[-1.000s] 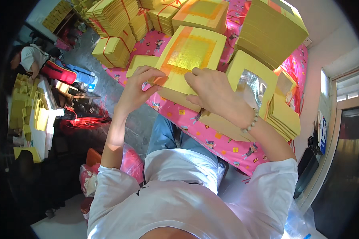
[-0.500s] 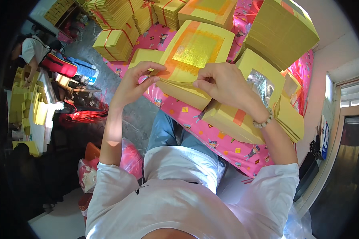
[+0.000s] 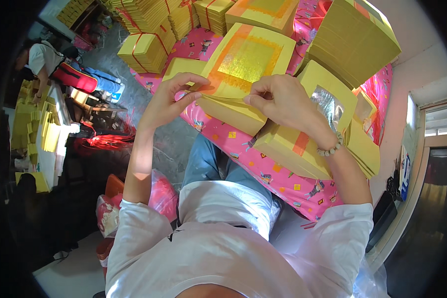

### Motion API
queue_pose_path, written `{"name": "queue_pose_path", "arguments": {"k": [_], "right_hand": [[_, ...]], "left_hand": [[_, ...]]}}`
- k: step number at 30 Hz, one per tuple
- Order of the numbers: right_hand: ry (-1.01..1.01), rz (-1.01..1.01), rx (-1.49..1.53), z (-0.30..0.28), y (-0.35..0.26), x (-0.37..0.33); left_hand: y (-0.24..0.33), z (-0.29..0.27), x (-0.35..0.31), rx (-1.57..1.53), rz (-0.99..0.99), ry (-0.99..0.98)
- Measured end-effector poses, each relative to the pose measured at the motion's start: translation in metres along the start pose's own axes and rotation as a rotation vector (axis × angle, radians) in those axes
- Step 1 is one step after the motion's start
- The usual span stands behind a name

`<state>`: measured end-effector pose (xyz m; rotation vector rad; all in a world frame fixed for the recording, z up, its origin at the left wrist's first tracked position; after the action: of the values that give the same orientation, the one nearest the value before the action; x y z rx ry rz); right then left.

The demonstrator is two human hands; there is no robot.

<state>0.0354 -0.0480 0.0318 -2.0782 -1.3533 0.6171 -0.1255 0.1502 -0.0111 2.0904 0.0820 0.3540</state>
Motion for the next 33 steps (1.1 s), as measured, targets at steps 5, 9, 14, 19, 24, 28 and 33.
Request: {"name": "queue_pose_path", "arguments": {"k": [5,9,14,19,24,28,33], "right_hand": [[-0.004,0.018,-0.019,0.0,-0.001,0.0],[-0.012,0.024,-0.017,0.0,-0.003,0.001],[-0.007,-0.007,-0.011,0.001,0.001,0.001],[0.063,-0.177,-0.144,0.003,-0.003,-0.004],[0.103,-0.175,-0.17,0.003,-0.001,-0.002],[0.066,-0.191,-0.127,0.004,0.003,-0.003],[0.066,-0.276,-0.209,0.005,-0.004,-0.011]], "left_hand": [[0.0,0.0,0.0,0.003,0.015,-0.004],[-0.002,0.001,0.0,0.012,0.021,0.003],[-0.002,0.0,0.0,0.008,0.017,-0.001],[-0.008,0.002,0.001,-0.056,-0.009,0.005],[0.007,0.007,0.004,0.043,0.043,0.052],[0.012,0.011,0.012,0.288,0.088,0.059],[0.009,0.011,0.015,0.278,0.091,0.06]]}}
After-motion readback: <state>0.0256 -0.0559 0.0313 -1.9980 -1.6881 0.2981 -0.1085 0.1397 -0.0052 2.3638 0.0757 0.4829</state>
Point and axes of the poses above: each hand's wrist, its own x-axis towards the middle knuckle, its own z-axis out of the palm, y = z × x, the point moved 2 cm from there along x, towards the middle knuckle, and after that the axes turned 1 degree about x, right-handed, at the moved point
